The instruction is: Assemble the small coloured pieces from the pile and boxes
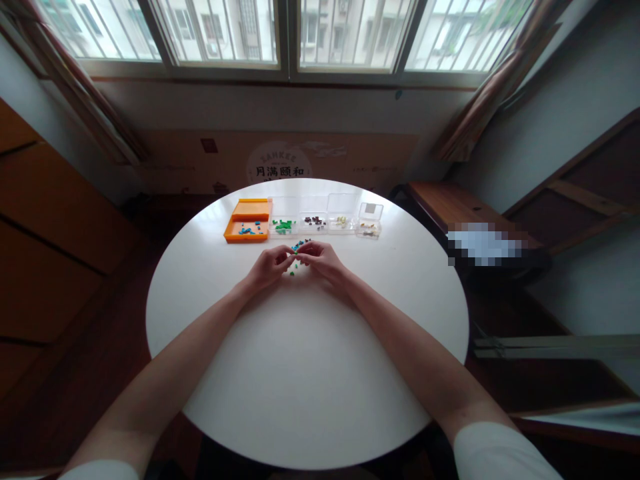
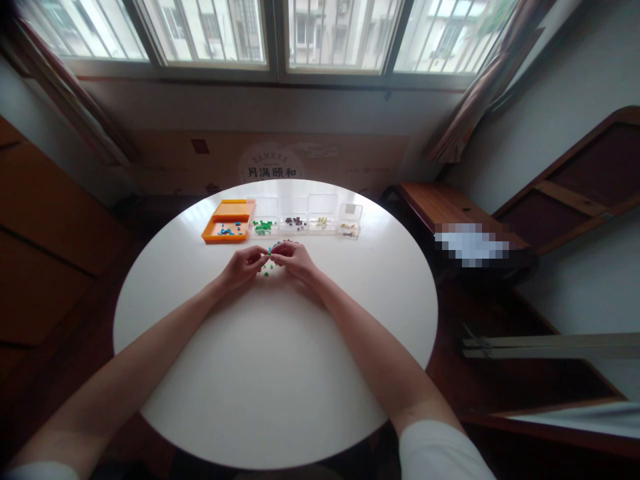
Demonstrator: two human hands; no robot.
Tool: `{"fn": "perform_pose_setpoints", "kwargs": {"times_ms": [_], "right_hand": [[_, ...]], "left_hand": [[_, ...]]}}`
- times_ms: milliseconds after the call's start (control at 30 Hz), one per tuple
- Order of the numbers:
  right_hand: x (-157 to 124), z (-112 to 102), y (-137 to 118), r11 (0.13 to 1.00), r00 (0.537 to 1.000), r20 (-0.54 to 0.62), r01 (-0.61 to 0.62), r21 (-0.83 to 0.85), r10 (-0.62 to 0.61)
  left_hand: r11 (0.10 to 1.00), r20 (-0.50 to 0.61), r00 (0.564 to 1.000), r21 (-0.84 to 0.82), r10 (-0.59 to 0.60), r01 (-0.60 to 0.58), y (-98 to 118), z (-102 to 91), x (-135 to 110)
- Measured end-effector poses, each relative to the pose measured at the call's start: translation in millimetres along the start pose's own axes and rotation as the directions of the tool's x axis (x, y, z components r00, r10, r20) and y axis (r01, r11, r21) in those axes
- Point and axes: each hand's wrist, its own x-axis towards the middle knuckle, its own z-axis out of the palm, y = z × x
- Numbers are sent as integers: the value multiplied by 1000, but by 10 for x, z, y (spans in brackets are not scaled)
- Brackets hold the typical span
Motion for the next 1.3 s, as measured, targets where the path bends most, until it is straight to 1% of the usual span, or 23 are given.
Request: {"fn": "perform_pose_setpoints", "kwargs": {"times_ms": [367, 633, 867, 1067, 1300], "right_hand": [[-6, 8, -6, 1000, 1000, 9, 10, 5, -10], [18, -5, 26, 999, 999, 15, 31, -31, -31], [4, 0, 11, 1000, 1000, 9, 19, -20, -19], [-3, 5, -1, 1000, 1000, -1, 17, -11, -17], [2, 4, 8, 1000, 1000, -2, 12, -2, -12]], "left_hand": [[1000, 6, 1000, -6, -6, 6, 16, -8, -4], [1000, 5, 1000, -3, 6, -6, -15, 6, 0], [1000, -1, 1000, 6, 8, -8, -20, 3, 4], [1000, -4, 1000, -25, -12, 12, 13, -8, 3], [1000, -4, 1000, -25, -1, 1, 30, -10, 0]]}}
